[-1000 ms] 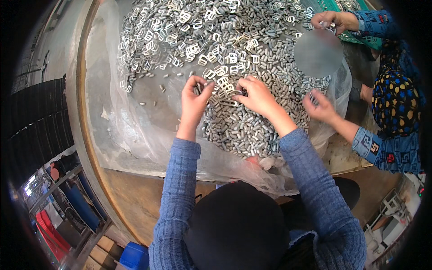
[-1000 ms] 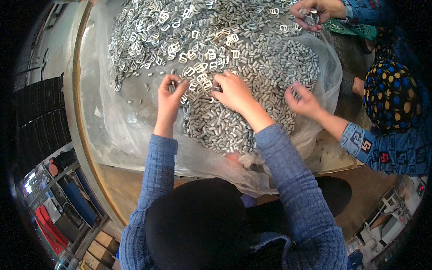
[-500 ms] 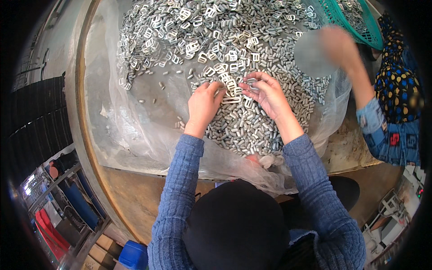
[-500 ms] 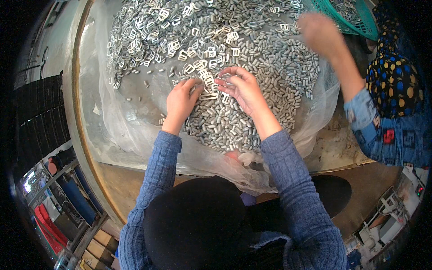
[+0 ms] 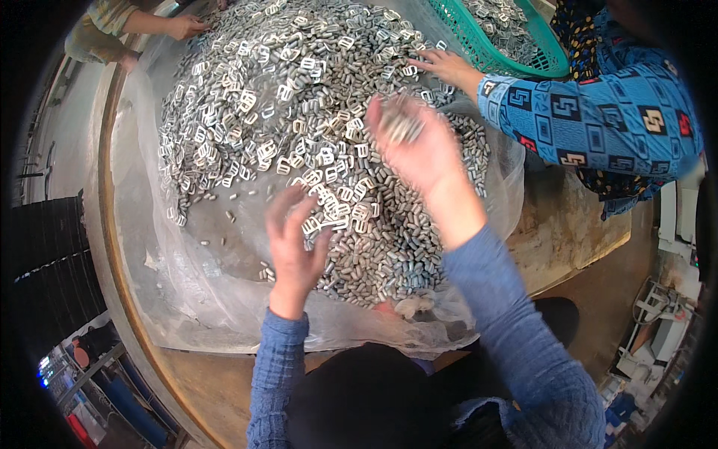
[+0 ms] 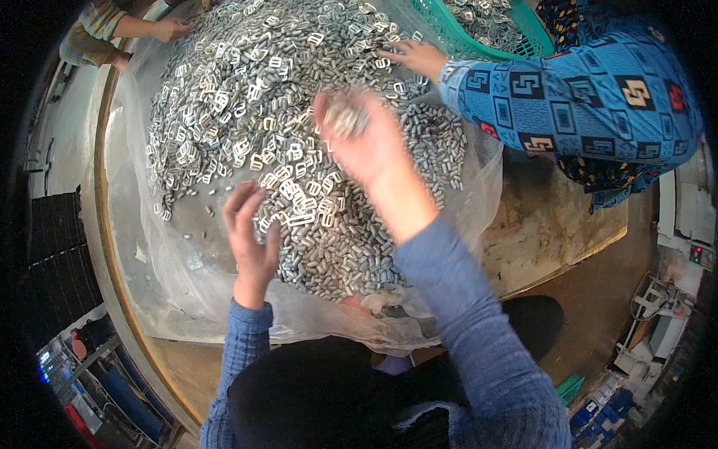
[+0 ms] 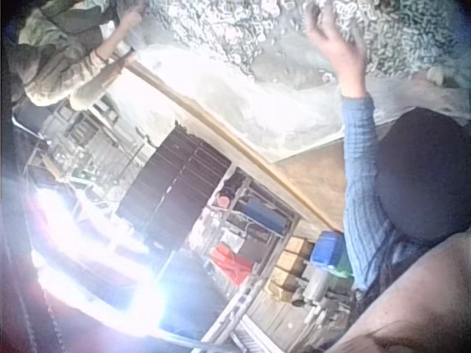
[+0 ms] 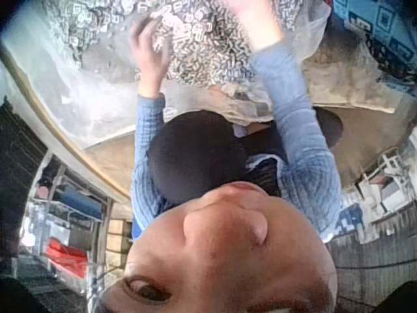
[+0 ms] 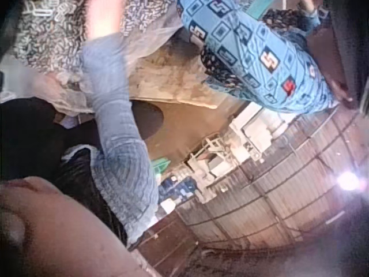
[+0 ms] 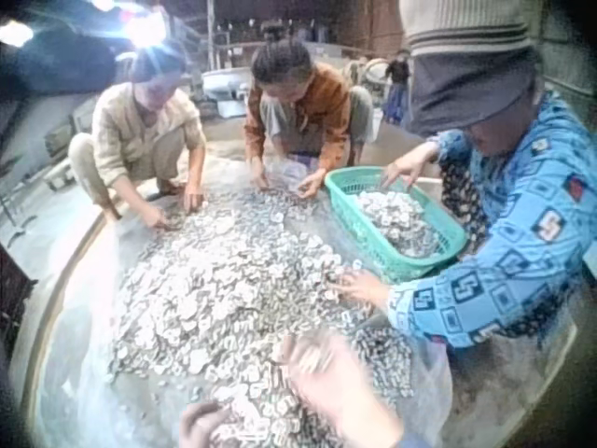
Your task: The person picks up small metal components from a pile on a table and places them into a small basket, handling them one at a time or in small groups.
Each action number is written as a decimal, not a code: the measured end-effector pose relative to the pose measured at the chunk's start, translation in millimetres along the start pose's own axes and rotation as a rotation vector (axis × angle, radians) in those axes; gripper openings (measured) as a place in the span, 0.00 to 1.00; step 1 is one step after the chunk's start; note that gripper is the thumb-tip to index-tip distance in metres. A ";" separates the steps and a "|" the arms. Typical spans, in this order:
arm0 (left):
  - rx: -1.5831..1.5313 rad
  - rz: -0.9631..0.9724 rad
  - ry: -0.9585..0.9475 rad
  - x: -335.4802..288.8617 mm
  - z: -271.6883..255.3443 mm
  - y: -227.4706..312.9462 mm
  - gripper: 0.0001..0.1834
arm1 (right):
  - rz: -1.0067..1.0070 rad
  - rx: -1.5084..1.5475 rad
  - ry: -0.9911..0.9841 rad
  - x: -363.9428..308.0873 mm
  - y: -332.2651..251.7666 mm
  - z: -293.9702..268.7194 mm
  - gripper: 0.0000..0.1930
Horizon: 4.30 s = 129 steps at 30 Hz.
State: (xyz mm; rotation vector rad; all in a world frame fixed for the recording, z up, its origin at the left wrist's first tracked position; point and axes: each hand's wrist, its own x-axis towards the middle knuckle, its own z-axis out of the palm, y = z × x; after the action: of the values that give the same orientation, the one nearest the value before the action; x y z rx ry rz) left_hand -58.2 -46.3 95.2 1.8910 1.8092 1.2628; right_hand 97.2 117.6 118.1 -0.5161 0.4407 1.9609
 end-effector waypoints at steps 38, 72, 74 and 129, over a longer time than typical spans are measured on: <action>0.083 -0.583 -0.215 -67.5 12.5 -93.6 0.16 | -0.312 -1.368 -0.117 -19.2 15.7 -122.7 0.09; -0.659 -0.604 -0.349 -23.6 33.7 -4.8 0.07 | 0.222 -0.940 0.013 -95.2 10.2 -116.9 0.10; -0.608 -0.515 -0.298 -24.7 34.2 2.2 0.06 | 0.220 -0.906 0.030 -101.9 7.3 -115.5 0.12; -0.682 -0.630 -0.155 -26.7 79.8 -9.8 0.09 | -0.260 -1.397 -0.071 -68.4 -16.7 -141.2 0.07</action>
State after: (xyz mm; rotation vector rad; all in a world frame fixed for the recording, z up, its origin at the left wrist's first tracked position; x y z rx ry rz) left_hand -5.3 -37.9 29.6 0.9259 1.4469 1.2211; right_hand 162.1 0.6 34.5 -1.2513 -1.1014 1.7605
